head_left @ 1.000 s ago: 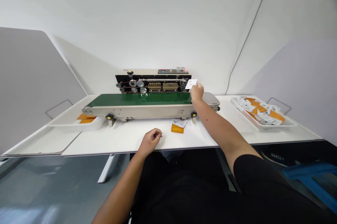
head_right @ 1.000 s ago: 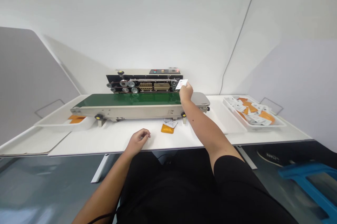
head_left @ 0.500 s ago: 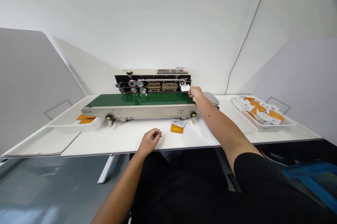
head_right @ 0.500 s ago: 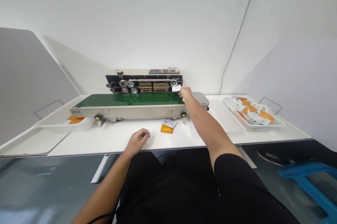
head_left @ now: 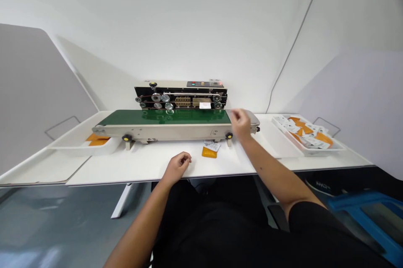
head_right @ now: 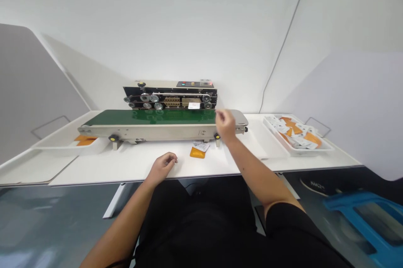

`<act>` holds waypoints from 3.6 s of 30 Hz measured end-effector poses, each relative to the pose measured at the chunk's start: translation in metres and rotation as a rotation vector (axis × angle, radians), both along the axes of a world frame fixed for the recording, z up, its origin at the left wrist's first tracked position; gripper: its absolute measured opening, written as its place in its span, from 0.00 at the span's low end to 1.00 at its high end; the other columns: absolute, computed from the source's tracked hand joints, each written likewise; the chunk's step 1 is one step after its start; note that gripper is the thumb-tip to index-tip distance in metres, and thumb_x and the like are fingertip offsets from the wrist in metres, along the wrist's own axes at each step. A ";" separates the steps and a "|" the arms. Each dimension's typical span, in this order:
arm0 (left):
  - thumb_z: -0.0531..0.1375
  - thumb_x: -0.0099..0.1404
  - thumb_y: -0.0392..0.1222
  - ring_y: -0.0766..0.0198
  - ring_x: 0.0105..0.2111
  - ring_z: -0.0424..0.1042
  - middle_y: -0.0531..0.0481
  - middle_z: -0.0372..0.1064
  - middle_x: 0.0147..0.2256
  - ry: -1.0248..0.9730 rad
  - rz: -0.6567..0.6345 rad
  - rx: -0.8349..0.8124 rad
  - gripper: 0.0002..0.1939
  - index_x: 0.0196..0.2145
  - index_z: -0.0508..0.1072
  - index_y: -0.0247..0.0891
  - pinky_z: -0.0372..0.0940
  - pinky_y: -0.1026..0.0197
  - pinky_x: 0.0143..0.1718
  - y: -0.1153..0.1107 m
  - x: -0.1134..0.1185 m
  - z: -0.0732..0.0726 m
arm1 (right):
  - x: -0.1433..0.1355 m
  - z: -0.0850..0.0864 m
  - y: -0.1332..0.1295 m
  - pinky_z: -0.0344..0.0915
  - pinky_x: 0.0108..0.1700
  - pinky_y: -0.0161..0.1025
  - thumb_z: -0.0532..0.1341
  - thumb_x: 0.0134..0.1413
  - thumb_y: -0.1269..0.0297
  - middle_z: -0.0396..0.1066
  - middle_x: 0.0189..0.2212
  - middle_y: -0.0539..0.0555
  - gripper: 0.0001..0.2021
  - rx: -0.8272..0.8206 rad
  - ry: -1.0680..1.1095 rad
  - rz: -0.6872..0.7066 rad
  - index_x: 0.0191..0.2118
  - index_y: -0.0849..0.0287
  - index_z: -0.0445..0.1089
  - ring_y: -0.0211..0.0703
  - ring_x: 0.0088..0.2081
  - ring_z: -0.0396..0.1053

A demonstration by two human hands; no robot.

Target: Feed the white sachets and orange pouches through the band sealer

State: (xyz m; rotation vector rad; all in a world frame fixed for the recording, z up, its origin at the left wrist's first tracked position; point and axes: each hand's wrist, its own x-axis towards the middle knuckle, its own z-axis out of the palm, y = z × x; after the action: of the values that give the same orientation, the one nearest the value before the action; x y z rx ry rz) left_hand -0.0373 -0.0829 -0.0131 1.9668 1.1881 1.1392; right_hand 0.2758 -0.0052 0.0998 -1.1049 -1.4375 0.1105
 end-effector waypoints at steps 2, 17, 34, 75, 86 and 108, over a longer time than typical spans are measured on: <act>0.56 0.65 0.36 0.61 0.34 0.73 0.52 0.75 0.33 0.007 0.002 0.006 0.05 0.36 0.72 0.40 0.64 0.62 0.36 0.000 0.001 0.000 | -0.023 -0.032 -0.031 0.66 0.55 0.48 0.59 0.60 0.60 0.76 0.43 0.56 0.13 -0.182 -0.299 0.325 0.48 0.50 0.77 0.53 0.47 0.71; 0.56 0.66 0.37 0.61 0.35 0.72 0.52 0.74 0.33 0.040 -0.016 0.001 0.05 0.37 0.72 0.40 0.64 0.62 0.38 0.002 0.004 -0.002 | -0.082 -0.134 -0.039 0.48 0.69 0.53 0.64 0.58 0.53 0.52 0.70 0.64 0.34 -0.433 -0.638 0.381 0.67 0.60 0.61 0.58 0.70 0.47; 0.56 0.65 0.36 0.62 0.34 0.72 0.52 0.74 0.33 0.040 -0.015 0.003 0.06 0.37 0.72 0.40 0.64 0.62 0.37 0.000 0.004 -0.001 | -0.081 -0.123 -0.050 0.58 0.62 0.50 0.64 0.57 0.60 0.69 0.57 0.60 0.31 -0.437 -0.626 0.229 0.66 0.56 0.61 0.56 0.59 0.63; 0.62 0.66 0.48 0.63 0.30 0.69 0.54 0.70 0.30 0.026 -0.105 -0.069 0.12 0.43 0.71 0.40 0.63 0.63 0.34 -0.005 0.002 0.001 | -0.067 -0.112 -0.063 0.69 0.43 0.37 0.63 0.61 0.58 0.80 0.44 0.53 0.15 -0.474 -0.390 0.718 0.52 0.53 0.78 0.45 0.41 0.76; 0.60 0.69 0.48 0.62 0.33 0.71 0.50 0.70 0.34 -0.285 -0.110 -0.077 0.19 0.53 0.62 0.39 0.65 0.60 0.36 0.002 -0.004 -0.006 | -0.025 -0.001 -0.012 0.61 0.23 0.29 0.62 0.61 0.58 0.74 0.25 0.49 0.14 -0.514 0.070 0.597 0.48 0.60 0.74 0.34 0.22 0.65; 0.60 0.67 0.47 0.60 0.36 0.73 0.49 0.73 0.33 -0.201 -0.085 -0.086 0.12 0.44 0.72 0.38 0.66 0.59 0.39 -0.001 -0.005 -0.002 | -0.058 0.027 0.099 0.60 0.17 0.28 0.58 0.57 0.77 0.72 0.18 0.51 0.10 -0.664 0.461 0.286 0.45 0.64 0.68 0.34 0.14 0.63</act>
State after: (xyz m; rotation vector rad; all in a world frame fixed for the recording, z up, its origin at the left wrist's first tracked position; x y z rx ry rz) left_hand -0.0426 -0.0843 -0.0155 1.7753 1.0228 1.1903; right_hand 0.2175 0.0941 0.1266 -1.2776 -1.1440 1.0394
